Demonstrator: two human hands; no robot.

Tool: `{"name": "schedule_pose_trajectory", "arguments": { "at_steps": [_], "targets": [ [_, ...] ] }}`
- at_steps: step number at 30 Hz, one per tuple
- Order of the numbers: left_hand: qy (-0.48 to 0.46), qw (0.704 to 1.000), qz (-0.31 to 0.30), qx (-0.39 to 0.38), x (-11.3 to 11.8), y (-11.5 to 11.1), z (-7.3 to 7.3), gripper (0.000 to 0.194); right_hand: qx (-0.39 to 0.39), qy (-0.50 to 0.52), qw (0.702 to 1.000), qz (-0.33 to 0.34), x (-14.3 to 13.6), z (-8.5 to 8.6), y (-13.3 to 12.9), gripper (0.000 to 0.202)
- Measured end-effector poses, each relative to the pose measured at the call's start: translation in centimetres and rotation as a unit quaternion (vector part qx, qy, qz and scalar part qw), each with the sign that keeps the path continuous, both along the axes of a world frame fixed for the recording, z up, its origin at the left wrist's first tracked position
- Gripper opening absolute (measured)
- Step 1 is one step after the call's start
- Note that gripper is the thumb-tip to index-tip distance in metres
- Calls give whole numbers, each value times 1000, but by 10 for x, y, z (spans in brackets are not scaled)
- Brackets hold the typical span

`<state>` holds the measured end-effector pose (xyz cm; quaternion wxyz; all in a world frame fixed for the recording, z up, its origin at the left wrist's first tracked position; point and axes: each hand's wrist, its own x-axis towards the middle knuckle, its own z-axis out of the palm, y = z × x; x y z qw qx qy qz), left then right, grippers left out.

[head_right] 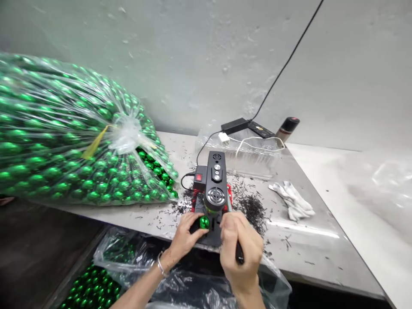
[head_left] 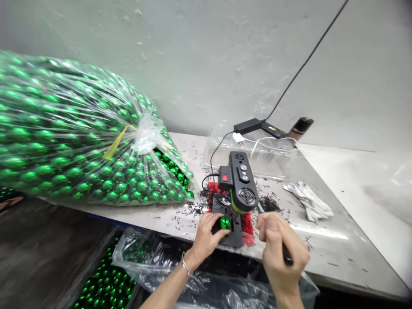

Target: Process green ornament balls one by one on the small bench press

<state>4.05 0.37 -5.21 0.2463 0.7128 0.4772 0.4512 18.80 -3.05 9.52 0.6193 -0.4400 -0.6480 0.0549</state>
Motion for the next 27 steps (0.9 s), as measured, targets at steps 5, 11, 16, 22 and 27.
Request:
{"name": "schedule_pose_trajectory", "arguments": {
  "at_steps": [5, 11, 16, 22, 27],
  "targets": [
    [56, 991, -76, 97, -28, -51, -7, 46, 10, -2, 1000, -3, -2, -4, 0, 26],
    [114, 975, -64, 178, -37, -45, 2, 59, 56, -4, 998, -22, -3, -17, 1, 26],
    [214, 949, 105, 207, -77, 37, 50, 41, 57, -16, 998, -27, -3, -18, 1, 26],
    [356, 905, 162, 165, -146, 90, 89, 27, 69, -17, 997, -39, -6, -19, 2, 28],
    [375, 893, 140, 206, -168, 70, 75, 27, 78, 0, 995, -54, -8, -22, 2, 30]
  ]
}}
